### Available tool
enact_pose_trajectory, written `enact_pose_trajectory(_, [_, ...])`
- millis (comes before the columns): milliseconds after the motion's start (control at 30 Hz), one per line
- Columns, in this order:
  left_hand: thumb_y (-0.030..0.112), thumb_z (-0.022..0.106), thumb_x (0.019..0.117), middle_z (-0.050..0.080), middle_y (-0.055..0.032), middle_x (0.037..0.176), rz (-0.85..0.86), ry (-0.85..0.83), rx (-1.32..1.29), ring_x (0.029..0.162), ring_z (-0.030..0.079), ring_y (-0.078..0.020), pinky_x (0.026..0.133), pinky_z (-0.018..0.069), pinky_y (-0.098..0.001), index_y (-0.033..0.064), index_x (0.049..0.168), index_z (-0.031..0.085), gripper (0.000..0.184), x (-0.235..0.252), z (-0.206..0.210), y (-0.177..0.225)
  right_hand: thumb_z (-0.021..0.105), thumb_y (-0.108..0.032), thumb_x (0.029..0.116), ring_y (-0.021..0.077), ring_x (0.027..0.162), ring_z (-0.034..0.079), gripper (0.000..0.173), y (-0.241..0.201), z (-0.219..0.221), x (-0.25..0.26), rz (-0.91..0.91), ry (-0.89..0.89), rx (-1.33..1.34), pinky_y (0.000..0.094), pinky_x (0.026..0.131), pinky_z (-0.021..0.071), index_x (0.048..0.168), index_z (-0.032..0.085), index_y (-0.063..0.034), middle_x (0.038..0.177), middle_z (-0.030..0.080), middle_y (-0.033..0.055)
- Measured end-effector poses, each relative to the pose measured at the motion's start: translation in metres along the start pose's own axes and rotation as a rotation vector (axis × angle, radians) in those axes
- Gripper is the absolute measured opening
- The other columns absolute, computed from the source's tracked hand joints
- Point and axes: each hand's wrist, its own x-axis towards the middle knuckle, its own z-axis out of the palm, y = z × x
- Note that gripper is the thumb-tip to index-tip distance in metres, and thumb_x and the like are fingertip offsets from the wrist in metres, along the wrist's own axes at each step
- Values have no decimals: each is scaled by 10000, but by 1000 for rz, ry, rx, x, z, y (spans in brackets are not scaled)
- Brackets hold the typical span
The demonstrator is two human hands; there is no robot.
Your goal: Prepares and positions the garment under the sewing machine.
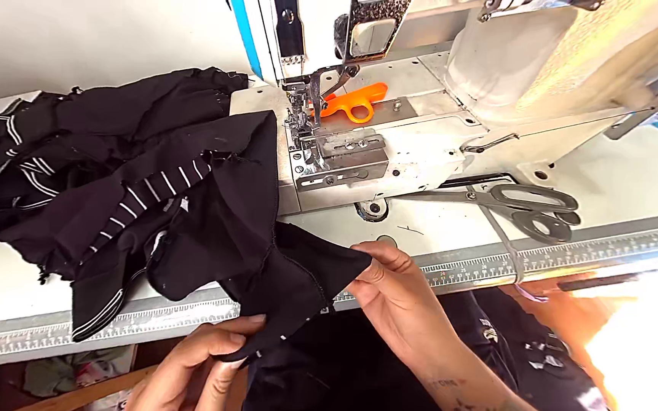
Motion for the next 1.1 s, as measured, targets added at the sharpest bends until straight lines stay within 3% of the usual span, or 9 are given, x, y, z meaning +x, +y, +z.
enact_pose_trajectory(133, [225,571,1050,732,204,1077,-89,-39,-134,982,674,79,878,541,-114,288,1189,696,197,16,-11,-3,658,-273,992,-29,899,684,173,-4,-14,16,-222,-185,-387,176,839,567,1023,802,-183,940,753,-82])
enact_pose_trajectory(300, [252,621,1019,745,162,1091,-124,-108,-309,959,679,64,861,540,-112,267,1251,710,250,39,-26,-11,585,-210,1045,-54,902,642,146,-7,-18,23,-357,-278,-573,131,829,530,1137,695,-182,962,701,-100])
enact_pose_trajectory(433, [287,644,1022,721,172,1070,2,-245,-14,1007,638,69,891,505,-128,250,1167,744,180,47,-41,-9,520,-185,1078,-57,923,620,177,-6,-22,25,-500,-345,-738,112,838,506,1108,688,-139,965,681,-74])
enact_pose_trajectory(533, [377,715,971,627,73,840,84,-224,245,850,561,21,843,418,-186,200,1107,758,227,41,-41,0,618,-282,1035,-34,899,601,199,-5,-24,26,-567,-404,-812,114,812,485,1166,727,-178,926,651,-45])
enact_pose_trajectory(633, [444,744,925,496,-32,799,162,-142,583,806,480,-81,756,356,-204,171,1150,764,354,31,-31,4,721,-320,964,-9,901,550,274,1,-25,24,-634,-384,-987,106,820,436,1230,733,-257,935,583,-16])
enact_pose_trajectory(867, [91,597,1002,457,-87,789,215,-4,723,764,447,-89,688,318,-149,77,1112,776,210,30,-13,0,550,-213,1051,34,856,541,263,5,-25,21,-717,-315,-1202,93,794,417,1230,740,-189,893,567,44])
enact_pose_trajectory(967, [174,551,1056,584,42,1063,248,0,524,989,551,20,882,427,-110,182,1138,724,191,49,-11,-13,559,-210,1054,27,861,619,253,5,-20,22,-688,-272,-1125,101,808,485,1147,761,-90,887,667,64])
enact_pose_trajectory(1033, [280,509,1085,703,138,1252,241,4,293,1214,635,-37,1106,489,-280,259,1163,731,236,69,-3,-25,574,-211,1045,48,820,658,260,8,-13,23,-645,-265,-1068,133,778,509,1071,759,-30,850,716,84])
enact_pose_trajectory(1100, [294,521,1076,761,129,1029,243,121,152,990,726,-50,973,586,-297,260,1117,727,213,92,17,-26,583,-199,1044,27,803,676,261,9,-4,24,-576,-272,-994,133,762,521,1012,737,9,843,737,87])
